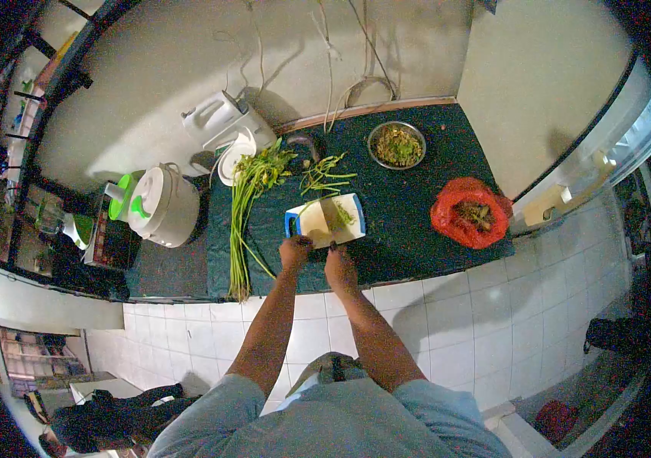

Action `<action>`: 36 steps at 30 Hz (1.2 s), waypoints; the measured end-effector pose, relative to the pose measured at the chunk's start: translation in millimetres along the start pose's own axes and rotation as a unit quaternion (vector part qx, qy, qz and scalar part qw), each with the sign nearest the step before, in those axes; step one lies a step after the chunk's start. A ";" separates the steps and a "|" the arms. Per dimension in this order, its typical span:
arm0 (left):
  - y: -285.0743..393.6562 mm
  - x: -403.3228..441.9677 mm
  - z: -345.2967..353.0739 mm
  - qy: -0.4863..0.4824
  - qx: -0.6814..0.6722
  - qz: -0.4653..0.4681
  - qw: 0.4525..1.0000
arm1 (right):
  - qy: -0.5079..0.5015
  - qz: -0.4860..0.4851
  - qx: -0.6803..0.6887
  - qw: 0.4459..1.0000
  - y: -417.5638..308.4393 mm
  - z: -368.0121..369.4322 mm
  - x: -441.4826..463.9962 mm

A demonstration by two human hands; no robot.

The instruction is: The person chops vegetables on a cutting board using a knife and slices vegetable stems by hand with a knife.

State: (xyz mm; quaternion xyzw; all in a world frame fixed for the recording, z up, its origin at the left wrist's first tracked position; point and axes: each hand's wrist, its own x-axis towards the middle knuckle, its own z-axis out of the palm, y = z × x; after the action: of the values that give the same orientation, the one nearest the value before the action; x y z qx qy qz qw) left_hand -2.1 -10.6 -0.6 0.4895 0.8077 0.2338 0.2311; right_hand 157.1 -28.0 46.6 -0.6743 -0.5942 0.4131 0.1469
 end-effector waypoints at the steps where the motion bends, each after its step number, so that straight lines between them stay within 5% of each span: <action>1: -2.4 -1.1 1.4 -0.003 0.000 -0.002 1.000 | -0.004 -0.039 0.009 0.999 -8.5 -12.1 -3.4; 11: -14.3 18.5 9.4 -0.010 -0.012 -0.035 0.999 | 0.008 0.035 0.017 0.999 15.2 35.3 10.9; 12: -16.1 17.2 11.6 -0.011 -0.023 -0.029 0.999 | 0.009 -0.044 0.037 0.998 6.0 14.8 1.1; 16: 7.4 11.1 -3.4 -0.047 -0.032 -0.111 0.992 | -0.011 -0.110 -0.029 0.993 4.1 17.2 4.9; 18: 0.0 13.3 1.4 -0.022 0.004 -0.073 0.997 | 0.011 0.024 0.086 0.996 10.6 36.7 -5.2; 23: -15.4 14.5 6.4 -0.022 -0.026 -0.098 0.995 | 0.002 0.042 0.072 0.996 14.9 40.6 11.6; 27: -10.6 17.7 8.1 -0.014 -0.010 -0.105 0.994 | 0.012 -0.058 0.005 0.998 10.5 34.2 8.8; 29: -9.3 16.3 5.8 -0.019 -0.019 -0.111 0.993 | -0.031 0.050 0.039 0.997 21.1 52.7 1.0; 31: -12.4 16.4 6.6 -0.024 -0.025 -0.116 0.993 | 0.073 -0.179 -0.043 0.980 36.8 52.6 -16.5; 34: -17.9 17.0 8.5 -0.019 -0.015 -0.097 0.995 | -0.040 0.014 0.118 0.992 -20.0 -7.6 -28.5; 36: -15.3 22.3 8.3 -0.043 0.011 -0.095 0.994 | -0.007 -0.047 0.045 0.998 -1.6 12.6 -10.2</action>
State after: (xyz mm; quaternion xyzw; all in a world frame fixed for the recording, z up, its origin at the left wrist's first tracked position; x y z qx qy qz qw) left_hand -16.8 4.4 -19.6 0.4225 0.8426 0.1800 0.2815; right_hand 147.2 -40.7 43.9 -0.6352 -0.6071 0.4368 0.1927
